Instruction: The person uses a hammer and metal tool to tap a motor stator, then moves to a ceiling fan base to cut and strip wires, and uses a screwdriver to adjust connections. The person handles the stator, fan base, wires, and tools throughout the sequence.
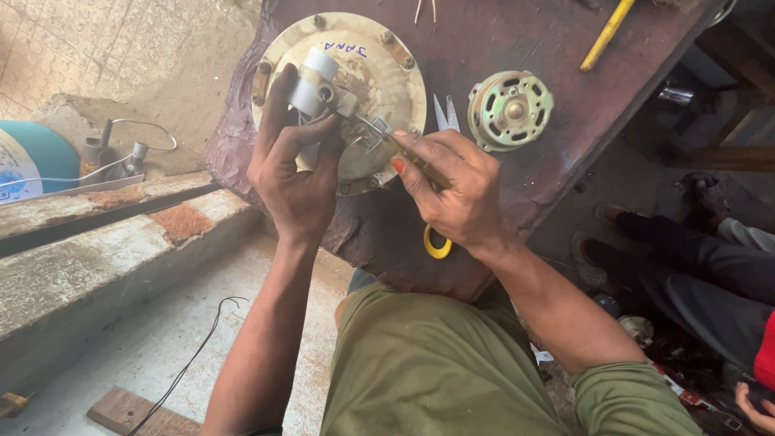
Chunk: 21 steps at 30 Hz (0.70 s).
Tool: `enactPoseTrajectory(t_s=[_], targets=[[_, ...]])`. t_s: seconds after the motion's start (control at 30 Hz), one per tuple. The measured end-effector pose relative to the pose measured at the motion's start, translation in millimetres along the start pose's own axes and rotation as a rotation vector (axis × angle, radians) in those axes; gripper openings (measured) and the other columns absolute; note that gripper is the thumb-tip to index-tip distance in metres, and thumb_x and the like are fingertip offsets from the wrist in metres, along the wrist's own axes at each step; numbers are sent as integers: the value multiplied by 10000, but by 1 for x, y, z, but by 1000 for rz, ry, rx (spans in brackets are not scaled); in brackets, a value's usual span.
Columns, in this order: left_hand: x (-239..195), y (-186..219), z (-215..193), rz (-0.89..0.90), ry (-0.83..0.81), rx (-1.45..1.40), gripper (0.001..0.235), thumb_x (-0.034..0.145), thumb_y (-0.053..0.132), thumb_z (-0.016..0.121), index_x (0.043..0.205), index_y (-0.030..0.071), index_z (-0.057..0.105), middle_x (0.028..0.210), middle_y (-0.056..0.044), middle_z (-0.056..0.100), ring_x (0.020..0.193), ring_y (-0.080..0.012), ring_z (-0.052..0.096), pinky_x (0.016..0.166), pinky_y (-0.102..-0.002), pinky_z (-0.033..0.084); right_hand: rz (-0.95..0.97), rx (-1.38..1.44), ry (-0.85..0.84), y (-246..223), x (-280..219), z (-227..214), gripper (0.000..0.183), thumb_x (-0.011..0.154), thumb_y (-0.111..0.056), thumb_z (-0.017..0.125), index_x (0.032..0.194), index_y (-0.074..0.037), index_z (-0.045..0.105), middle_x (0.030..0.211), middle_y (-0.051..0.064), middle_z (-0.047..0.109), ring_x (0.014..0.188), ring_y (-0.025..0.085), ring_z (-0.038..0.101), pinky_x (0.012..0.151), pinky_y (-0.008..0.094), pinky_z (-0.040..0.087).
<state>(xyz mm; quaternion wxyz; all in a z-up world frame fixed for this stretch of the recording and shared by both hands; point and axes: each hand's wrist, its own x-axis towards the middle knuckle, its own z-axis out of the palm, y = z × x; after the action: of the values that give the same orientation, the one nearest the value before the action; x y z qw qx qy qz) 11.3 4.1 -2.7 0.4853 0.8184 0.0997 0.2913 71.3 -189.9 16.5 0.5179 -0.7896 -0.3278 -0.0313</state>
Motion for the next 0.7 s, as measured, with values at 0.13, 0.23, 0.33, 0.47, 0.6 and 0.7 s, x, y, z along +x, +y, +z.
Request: enactPoseTrajectory(t_s=[0.13, 0.23, 0.33, 0.47, 0.6, 0.7], targets=[[0, 1, -1, 10, 7, 35, 155, 932, -15, 860, 1036, 49, 764, 1561, -221, 527, 1394, -330, 619, 1057, -372, 618, -99, -85, 18, -3, 0, 1, 339, 964, -18, 802, 1287, -49, 703, 1023, 97, 699, 873, 198, 706, 740, 316, 582], [1, 2, -1, -12, 13, 10, 152, 926, -13, 854, 1029, 47, 760, 1548, -227, 527, 1408, -339, 627, 1055, -382, 600, -114, -143, 34, -7, 1, 2, 337, 947, -17, 811, 1267, -49, 710, 999, 95, 695, 857, 210, 695, 737, 335, 568], [2, 3, 0, -4, 15, -3, 156, 917, -9, 860, 1022, 44, 757, 1543, -224, 530, 1427, -347, 606, 1081, -390, 607, -1, -56, 17, -7, 3, 1, 322, 942, -11, 809, 1250, -46, 720, 991, 95, 702, 823, 184, 702, 682, 306, 556], [3, 2, -2, 18, 13, 36, 162, 903, 2, 880, 1007, 44, 763, 1529, -225, 547, 1433, -351, 597, 1138, -420, 599, -14, -62, 15, -6, 5, 1, 305, 952, -24, 798, 1246, -48, 722, 981, 95, 693, 813, 195, 694, 690, 317, 554], [4, 2, -3, 10, 6, 56, 161, 906, 10, 877, 1019, 39, 766, 1527, -227, 558, 1444, -357, 589, 1166, -435, 577, -118, -138, 11, -8, 6, -1, 301, 972, -35, 782, 1265, -41, 715, 993, 105, 687, 821, 231, 682, 711, 345, 546], [5, 2, -5, 12, -2, 52, 158, 907, 12, 876, 1021, 39, 771, 1534, -225, 550, 1450, -355, 585, 1171, -438, 571, -28, -133, -45, -9, 11, -2, 274, 978, -34, 799, 1244, -32, 733, 926, 84, 691, 744, 218, 661, 662, 355, 513]])
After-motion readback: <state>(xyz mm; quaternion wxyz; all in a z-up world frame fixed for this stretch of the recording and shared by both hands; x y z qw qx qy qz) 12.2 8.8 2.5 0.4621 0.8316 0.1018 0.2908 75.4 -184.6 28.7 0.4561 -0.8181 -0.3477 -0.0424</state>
